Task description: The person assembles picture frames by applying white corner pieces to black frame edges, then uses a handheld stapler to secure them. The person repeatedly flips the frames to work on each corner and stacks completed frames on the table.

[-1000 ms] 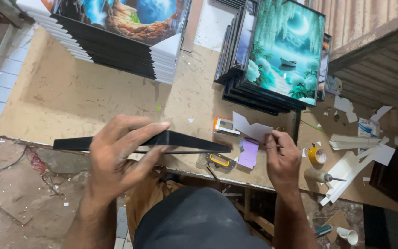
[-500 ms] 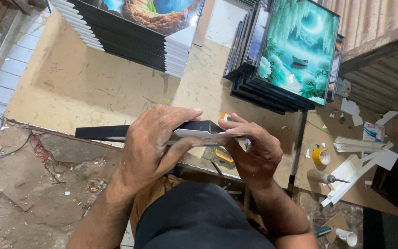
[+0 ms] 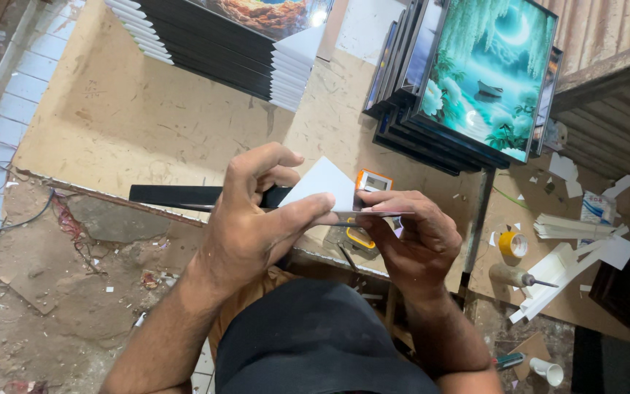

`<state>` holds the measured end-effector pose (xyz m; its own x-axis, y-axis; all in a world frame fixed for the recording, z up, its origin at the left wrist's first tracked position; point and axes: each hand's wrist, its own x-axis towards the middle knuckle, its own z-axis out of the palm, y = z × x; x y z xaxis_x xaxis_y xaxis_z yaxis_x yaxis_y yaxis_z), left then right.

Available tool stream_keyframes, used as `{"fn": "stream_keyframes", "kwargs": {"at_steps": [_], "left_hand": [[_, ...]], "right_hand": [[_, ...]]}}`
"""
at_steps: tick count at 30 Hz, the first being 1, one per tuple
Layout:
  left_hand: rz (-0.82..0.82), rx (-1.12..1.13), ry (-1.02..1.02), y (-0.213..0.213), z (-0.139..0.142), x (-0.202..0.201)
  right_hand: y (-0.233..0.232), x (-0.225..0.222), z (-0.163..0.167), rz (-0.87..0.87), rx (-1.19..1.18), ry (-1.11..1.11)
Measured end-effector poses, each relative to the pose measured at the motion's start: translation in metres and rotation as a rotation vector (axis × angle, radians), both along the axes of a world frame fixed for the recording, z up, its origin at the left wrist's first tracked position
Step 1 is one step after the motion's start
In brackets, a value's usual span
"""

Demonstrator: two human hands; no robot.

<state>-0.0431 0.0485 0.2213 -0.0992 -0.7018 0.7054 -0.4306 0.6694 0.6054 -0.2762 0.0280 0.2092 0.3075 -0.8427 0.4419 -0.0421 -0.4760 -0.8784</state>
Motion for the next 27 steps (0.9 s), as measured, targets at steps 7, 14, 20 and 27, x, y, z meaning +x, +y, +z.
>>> {"fn": "stream_keyframes", "kwargs": {"at_steps": [7,14,20,27], "left_hand": [[-0.119,0.068,-0.021,0.000,0.010,0.000],[-0.216,0.187,-0.038,0.002,0.021,-0.010],[-0.256,0.225,-0.224,-0.010,0.017,-0.011],[-0.226,0.347,-0.103,-0.065,0.010,0.029]], "right_hand": [[-0.007,-0.013,-0.006,-0.012,-0.080,0.088],[-0.039,-0.022,-0.030,0.465,0.593,-0.299],[-0.051,-0.012,-0.031,0.663,0.986,-0.398],[-0.051,-0.006,-0.064,-0.223,0.291,-0.076]]}}
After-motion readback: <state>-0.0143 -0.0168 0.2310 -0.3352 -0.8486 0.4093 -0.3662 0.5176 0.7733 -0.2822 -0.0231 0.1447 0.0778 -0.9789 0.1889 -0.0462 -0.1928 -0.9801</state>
